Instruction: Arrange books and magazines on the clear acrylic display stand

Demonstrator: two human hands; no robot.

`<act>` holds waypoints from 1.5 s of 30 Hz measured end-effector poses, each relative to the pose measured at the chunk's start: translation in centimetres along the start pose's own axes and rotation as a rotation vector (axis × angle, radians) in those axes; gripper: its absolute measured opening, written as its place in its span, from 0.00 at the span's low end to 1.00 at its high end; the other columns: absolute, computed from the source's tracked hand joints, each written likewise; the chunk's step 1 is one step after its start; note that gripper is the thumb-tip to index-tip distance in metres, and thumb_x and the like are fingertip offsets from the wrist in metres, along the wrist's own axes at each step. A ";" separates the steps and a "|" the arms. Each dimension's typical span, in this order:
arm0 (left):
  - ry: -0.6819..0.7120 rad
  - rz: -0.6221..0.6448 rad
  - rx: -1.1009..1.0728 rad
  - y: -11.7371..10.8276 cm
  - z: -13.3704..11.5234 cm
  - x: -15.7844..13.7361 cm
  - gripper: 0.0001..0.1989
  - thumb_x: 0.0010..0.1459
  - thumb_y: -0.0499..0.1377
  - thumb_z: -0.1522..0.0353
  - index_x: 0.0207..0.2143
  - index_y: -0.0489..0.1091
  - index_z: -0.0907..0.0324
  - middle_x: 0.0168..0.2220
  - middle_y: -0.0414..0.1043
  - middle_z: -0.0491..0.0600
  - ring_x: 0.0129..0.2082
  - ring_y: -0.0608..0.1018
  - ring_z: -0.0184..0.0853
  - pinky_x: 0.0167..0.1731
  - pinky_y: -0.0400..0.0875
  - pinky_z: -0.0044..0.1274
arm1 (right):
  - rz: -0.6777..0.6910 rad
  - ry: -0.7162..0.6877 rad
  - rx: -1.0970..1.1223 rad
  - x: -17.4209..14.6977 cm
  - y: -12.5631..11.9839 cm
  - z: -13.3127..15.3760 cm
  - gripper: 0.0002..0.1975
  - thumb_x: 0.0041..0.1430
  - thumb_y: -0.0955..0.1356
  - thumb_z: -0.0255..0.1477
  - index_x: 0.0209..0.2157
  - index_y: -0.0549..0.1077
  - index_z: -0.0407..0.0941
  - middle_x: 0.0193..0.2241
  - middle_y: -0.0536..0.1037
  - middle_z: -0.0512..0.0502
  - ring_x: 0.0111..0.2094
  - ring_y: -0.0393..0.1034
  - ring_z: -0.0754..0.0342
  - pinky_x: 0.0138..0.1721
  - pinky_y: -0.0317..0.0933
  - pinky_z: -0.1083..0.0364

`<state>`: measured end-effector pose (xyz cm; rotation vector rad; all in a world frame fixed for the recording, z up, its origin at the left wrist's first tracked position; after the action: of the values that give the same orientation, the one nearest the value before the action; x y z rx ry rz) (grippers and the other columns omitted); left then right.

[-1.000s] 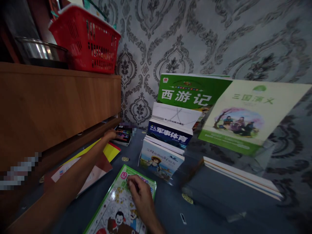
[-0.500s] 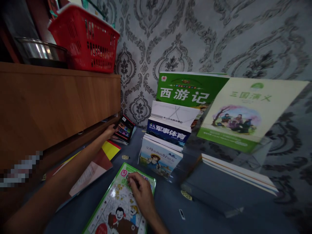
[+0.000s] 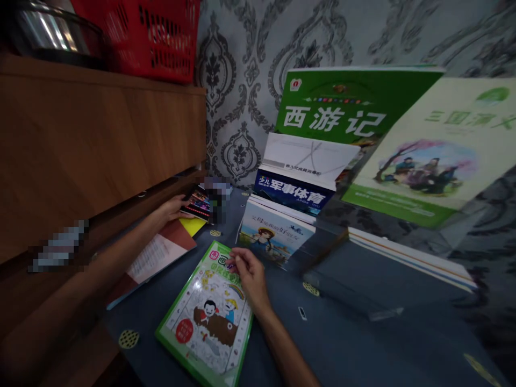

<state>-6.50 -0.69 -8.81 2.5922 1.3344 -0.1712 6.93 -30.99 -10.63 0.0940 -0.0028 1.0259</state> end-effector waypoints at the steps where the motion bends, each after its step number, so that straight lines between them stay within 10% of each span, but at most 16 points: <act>1: -0.001 0.010 -0.002 0.0 0.0 -0.5 0.17 0.52 0.65 0.74 0.44 0.66 0.60 0.36 0.75 0.51 0.34 0.80 0.39 0.28 0.82 0.33 | -0.003 0.013 0.012 0.1 -0.1 -0.1 0.21 0.50 0.73 0.47 0.39 0.76 0.46 0.35 0.81 0.43 0.32 0.75 0.49 0.35 0.69 0.52; 11: 0.168 0.194 -0.067 -0.9 -0.1 -6.0 0.25 0.48 0.69 0.63 0.48 0.68 0.53 0.45 0.75 0.50 0.34 0.80 0.37 0.27 0.81 0.30 | 0.101 0.232 0.385 5.0 2.8 0.2 0.20 0.56 0.71 0.46 0.44 0.72 0.46 0.33 0.83 0.41 0.35 0.79 0.47 0.33 0.70 0.52; 18: 0.232 0.329 -0.073 -1.6 0.2 -7.7 0.20 0.42 0.71 0.66 0.40 0.77 0.60 0.41 0.79 0.53 0.43 0.80 0.43 0.49 0.73 0.37 | 0.239 0.369 0.612 6.4 6.6 1.6 0.20 0.64 0.61 0.51 0.43 0.69 0.49 0.36 0.84 0.41 0.40 0.80 0.49 0.36 0.69 0.53; 26: 0.366 0.383 0.120 -2.0 0.2 -9.1 0.06 0.42 0.67 0.72 0.27 0.80 0.56 0.56 0.72 0.51 0.60 0.68 0.46 0.54 0.66 0.31 | 0.211 0.258 0.367 2.9 6.2 1.0 0.20 0.41 0.80 0.35 0.39 0.79 0.48 0.34 0.83 0.49 0.33 0.77 0.53 0.35 0.69 0.56; 33: 0.154 0.326 0.094 -1.1 2.0 -9.3 0.18 0.43 0.66 0.71 0.41 0.79 0.60 0.32 0.78 0.49 0.25 0.76 0.31 0.25 0.67 0.20 | 0.132 0.121 0.318 1.0 5.9 0.8 0.22 0.44 0.79 0.39 0.43 0.79 0.49 0.40 0.83 0.47 0.39 0.76 0.51 0.41 0.68 0.54; 45: 0.006 0.415 -0.050 1.5 1.9 -14.7 0.20 0.52 0.67 0.69 0.48 0.75 0.62 0.45 0.78 0.54 0.40 0.79 0.37 0.41 0.72 0.25 | 0.085 0.078 0.158 -3.6 3.7 1.0 0.21 0.51 0.74 0.41 0.45 0.76 0.50 0.39 0.82 0.47 0.40 0.76 0.50 0.40 0.69 0.52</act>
<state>-13.78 -13.55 -7.46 2.7556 0.7634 -0.0585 1.90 -32.26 -9.47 0.1989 0.1466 1.1134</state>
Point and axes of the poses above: each hand's wrist, its own x-axis towards the middle knuckle, its own y-axis out of the palm, z = x × y, the point moved 3 cm from there along x, towards the middle knuckle
